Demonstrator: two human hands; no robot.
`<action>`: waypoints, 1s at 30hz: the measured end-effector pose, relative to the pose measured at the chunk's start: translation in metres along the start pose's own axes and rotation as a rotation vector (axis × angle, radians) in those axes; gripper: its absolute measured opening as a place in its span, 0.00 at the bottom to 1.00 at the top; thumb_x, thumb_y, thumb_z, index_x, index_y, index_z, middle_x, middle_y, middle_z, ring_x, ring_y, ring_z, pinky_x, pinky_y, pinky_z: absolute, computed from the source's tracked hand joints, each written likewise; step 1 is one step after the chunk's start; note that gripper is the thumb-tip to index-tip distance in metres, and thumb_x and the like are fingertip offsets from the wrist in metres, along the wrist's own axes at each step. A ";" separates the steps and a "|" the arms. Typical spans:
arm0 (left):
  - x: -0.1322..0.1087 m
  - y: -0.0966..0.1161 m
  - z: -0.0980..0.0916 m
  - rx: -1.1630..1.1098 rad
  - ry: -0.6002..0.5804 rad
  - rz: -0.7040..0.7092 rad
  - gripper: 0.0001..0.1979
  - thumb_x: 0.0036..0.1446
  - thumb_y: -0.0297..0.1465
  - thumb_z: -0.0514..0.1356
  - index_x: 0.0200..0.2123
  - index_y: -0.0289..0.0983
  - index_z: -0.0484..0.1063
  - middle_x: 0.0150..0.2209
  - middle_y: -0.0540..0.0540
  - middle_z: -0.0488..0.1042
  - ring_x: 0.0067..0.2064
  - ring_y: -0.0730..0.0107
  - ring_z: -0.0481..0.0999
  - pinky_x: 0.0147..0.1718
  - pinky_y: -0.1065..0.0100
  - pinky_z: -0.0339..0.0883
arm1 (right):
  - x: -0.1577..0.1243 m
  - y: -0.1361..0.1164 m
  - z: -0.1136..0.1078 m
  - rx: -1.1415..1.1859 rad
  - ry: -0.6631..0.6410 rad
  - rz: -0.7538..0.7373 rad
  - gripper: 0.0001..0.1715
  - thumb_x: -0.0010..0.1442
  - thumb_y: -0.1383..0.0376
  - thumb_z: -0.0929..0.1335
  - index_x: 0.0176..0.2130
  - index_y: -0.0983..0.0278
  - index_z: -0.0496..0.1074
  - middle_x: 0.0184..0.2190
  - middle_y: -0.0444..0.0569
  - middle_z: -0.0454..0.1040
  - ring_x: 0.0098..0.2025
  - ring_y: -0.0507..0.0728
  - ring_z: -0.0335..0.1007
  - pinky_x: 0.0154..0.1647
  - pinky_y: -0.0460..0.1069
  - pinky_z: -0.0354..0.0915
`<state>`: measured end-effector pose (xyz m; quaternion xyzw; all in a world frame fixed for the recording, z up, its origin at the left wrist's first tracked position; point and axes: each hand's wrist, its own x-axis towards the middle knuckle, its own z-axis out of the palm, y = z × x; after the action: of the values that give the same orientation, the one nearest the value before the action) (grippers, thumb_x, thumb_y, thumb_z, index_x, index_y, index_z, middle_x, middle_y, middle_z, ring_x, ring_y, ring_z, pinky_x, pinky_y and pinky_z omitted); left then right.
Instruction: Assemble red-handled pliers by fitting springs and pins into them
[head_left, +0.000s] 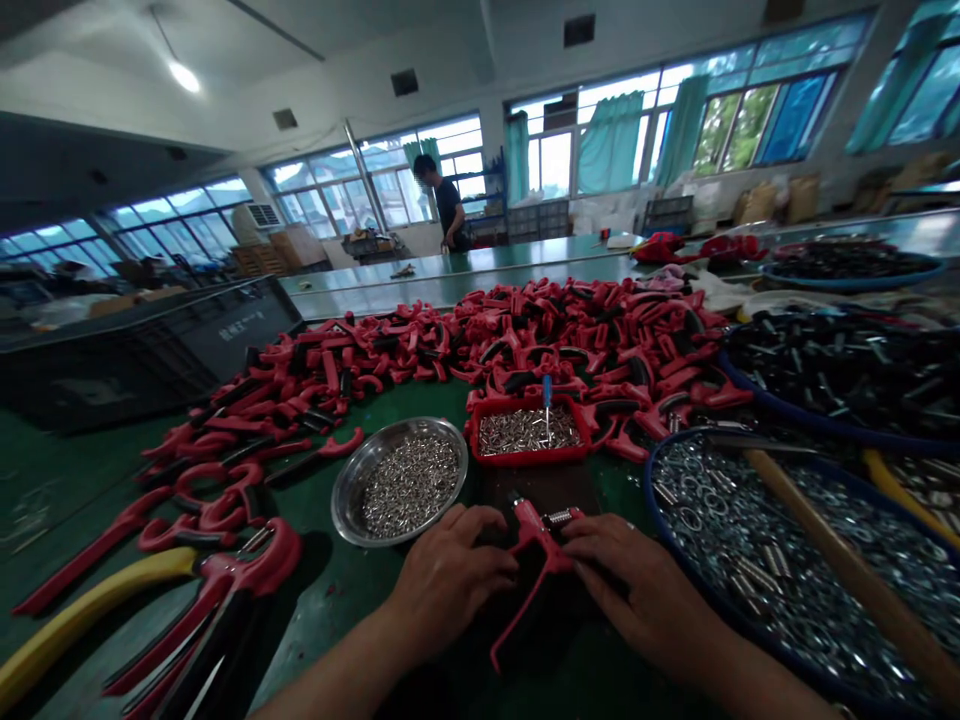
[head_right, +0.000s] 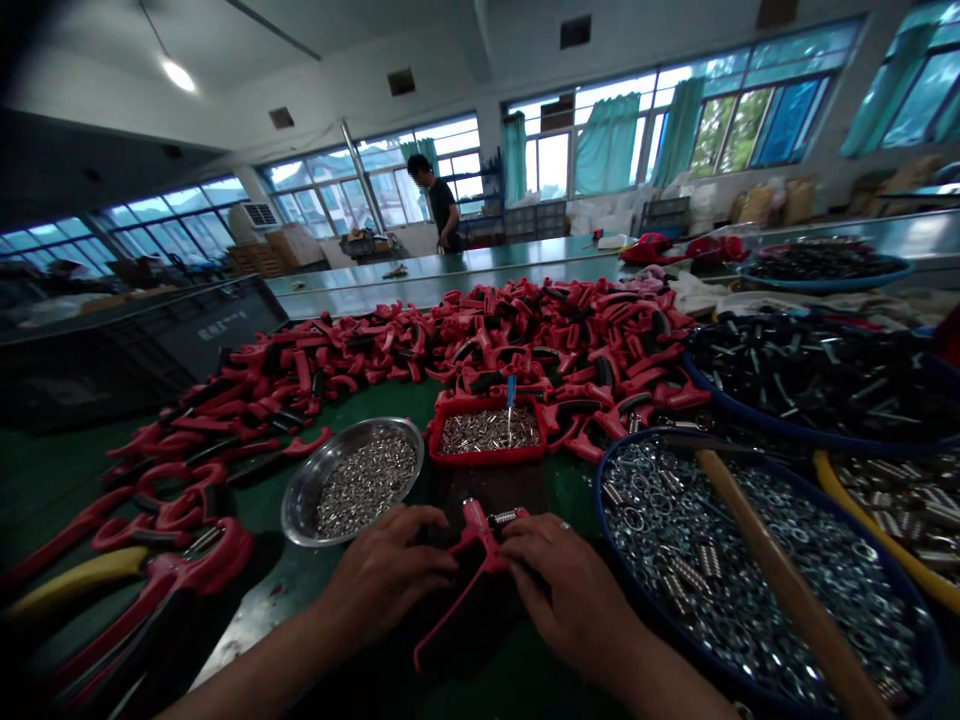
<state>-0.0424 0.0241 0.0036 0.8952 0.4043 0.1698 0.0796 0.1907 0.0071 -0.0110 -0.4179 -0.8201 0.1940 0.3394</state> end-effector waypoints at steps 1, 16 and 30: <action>0.000 0.000 0.002 0.007 0.009 -0.007 0.09 0.51 0.30 0.59 0.37 0.49 0.72 0.46 0.51 0.65 0.43 0.65 0.65 0.38 0.63 0.63 | 0.000 0.000 0.001 -0.005 -0.004 0.001 0.13 0.56 0.72 0.61 0.39 0.61 0.69 0.41 0.50 0.70 0.46 0.55 0.65 0.48 0.54 0.62; 0.003 0.010 0.008 -0.044 0.080 -0.126 0.07 0.49 0.24 0.60 0.30 0.42 0.72 0.46 0.49 0.66 0.47 0.63 0.63 0.46 0.58 0.59 | 0.000 -0.002 -0.002 -0.020 0.001 -0.019 0.14 0.55 0.73 0.61 0.40 0.61 0.69 0.41 0.51 0.71 0.45 0.56 0.65 0.46 0.54 0.63; 0.050 0.032 0.011 -0.048 0.095 -0.074 0.07 0.51 0.24 0.58 0.33 0.41 0.72 0.38 0.51 0.71 0.41 0.68 0.66 0.42 0.64 0.60 | -0.003 0.000 0.001 -0.037 -0.037 -0.025 0.16 0.51 0.76 0.61 0.38 0.63 0.68 0.40 0.51 0.70 0.44 0.56 0.64 0.49 0.55 0.60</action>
<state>0.0142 0.0404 0.0140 0.8685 0.4361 0.2188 0.0880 0.1918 0.0046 -0.0132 -0.4102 -0.8347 0.1823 0.3189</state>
